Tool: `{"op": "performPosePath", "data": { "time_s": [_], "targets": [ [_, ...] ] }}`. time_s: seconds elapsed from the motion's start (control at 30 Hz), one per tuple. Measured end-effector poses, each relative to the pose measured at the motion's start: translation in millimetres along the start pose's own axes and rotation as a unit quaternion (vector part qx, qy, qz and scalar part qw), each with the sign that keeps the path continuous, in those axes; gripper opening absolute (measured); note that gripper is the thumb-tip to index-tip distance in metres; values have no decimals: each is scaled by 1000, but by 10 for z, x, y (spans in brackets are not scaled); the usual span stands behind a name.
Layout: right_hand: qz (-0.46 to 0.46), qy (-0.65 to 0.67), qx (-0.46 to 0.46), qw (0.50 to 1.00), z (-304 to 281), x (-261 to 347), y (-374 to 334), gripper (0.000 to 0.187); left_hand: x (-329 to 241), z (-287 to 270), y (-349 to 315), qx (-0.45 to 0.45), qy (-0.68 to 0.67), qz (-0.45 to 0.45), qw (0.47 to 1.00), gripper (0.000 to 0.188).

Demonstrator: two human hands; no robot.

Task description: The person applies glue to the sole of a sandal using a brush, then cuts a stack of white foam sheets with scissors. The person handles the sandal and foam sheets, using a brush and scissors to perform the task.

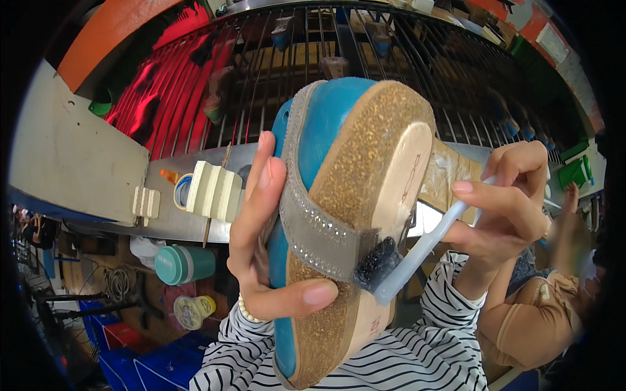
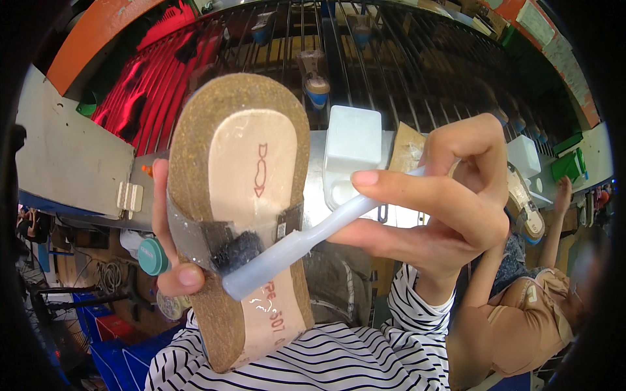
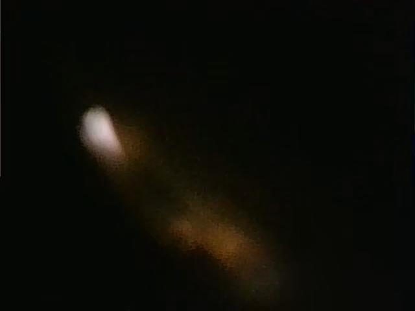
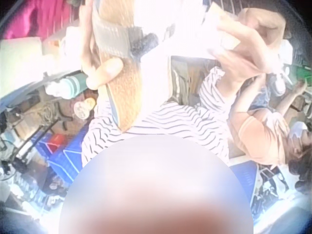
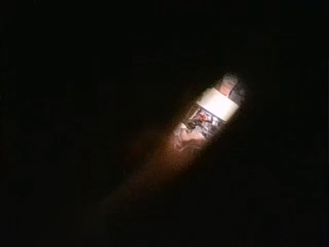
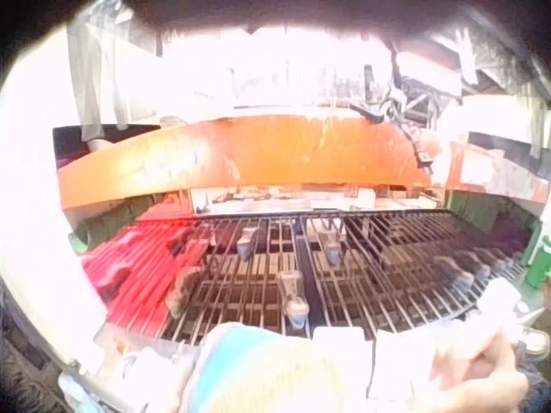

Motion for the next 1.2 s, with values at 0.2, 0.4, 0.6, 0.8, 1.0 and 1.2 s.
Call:
{"op": "performPosePath", "data": {
  "time_s": [0.2,0.4,0.6,0.8,1.0,1.2],
  "targets": [
    [-3,43,8,999,62,1,-56,52,-24,1,8,-16,-13,15,1000,95],
    [-1,86,36,996,115,13,-101,52,-86,88,90,-80,-68,27,994,96],
    [4,107,37,994,172,49,-159,51,-56,84,161,-123,-161,-4,979,94],
    [6,139,25,990,235,92,-200,52,-3,-3,226,-133,-63,217,965,67],
    [13,142,-13,990,244,169,-253,51,10,35,234,-160,49,281,945,39],
    [-28,101,43,994,190,237,-172,52,-205,75,266,-166,356,385,835,54]
  ]
}}
Point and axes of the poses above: each hand's wrist, its own y-axis towards the middle knuckle, its own z-axis out of the palm, x = y × z, the point moved 6 cm from there along y, towards the middle knuckle, and after that the axes turned 1 degree about x, right-handed, at the moved point
